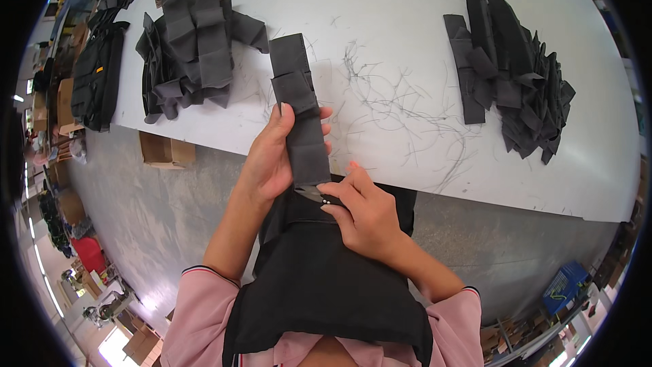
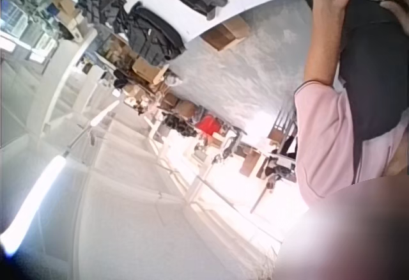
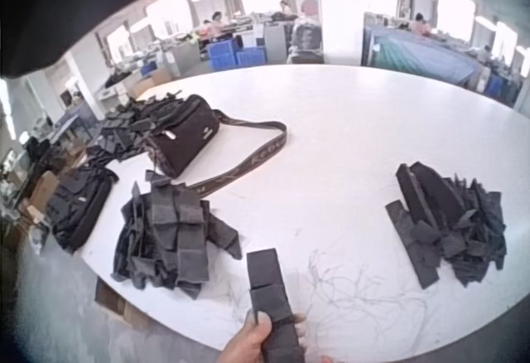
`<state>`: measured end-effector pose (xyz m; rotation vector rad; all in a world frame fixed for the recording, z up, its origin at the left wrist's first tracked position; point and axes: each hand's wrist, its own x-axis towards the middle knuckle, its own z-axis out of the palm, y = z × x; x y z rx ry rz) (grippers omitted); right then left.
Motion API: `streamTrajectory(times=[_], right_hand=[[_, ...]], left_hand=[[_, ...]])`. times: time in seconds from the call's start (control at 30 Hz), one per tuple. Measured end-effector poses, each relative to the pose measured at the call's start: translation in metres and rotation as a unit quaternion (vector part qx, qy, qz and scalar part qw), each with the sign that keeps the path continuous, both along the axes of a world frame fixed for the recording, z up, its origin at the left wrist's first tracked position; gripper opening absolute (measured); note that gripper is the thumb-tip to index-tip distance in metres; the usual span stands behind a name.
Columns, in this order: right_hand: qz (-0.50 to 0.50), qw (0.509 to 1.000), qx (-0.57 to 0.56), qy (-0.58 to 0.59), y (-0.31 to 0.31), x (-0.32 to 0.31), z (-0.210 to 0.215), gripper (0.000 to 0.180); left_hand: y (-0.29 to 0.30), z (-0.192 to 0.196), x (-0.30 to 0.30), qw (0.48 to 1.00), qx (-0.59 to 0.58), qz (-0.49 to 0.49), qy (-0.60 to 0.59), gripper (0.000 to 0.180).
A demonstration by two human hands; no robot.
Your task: Inspecting and trimming loose threads from black fabric strips using a small tool.
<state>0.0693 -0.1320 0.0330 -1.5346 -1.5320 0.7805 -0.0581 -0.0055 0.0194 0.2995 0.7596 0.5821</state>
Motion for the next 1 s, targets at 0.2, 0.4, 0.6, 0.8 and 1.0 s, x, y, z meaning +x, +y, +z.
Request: streamTrajectory(times=[0.2, 0.4, 0.6, 0.8, 1.0], right_hand=[[0.002, 1.0, -0.018, 0.005, 0.0, -0.004, 0.002, 0.031], [0.003, 0.998, -0.047, 0.039, -0.001, -0.004, 0.0, 0.031], [-0.013, 0.948, -0.194, 0.252, -0.005, 0.005, 0.001, 0.026], [-0.012, 0.978, -0.128, 0.161, -0.01, -0.001, -0.003, 0.024], [-0.03, 0.994, -0.079, 0.066, -0.012, 0.002, 0.003, 0.028]], left_hand=[[-0.002, -0.001, 0.0, 1.0, 0.009, -0.003, 0.025, 0.035], [-0.002, 0.002, 0.0, 0.998, 0.016, -0.011, 0.052, 0.034], [-0.003, 0.003, -0.002, 0.999, 0.01, -0.026, 0.03, 0.037], [-0.003, 0.006, 0.001, 0.999, 0.028, -0.032, 0.001, 0.04], [-0.003, 0.007, -0.001, 0.999, 0.034, -0.027, -0.022, 0.042]])
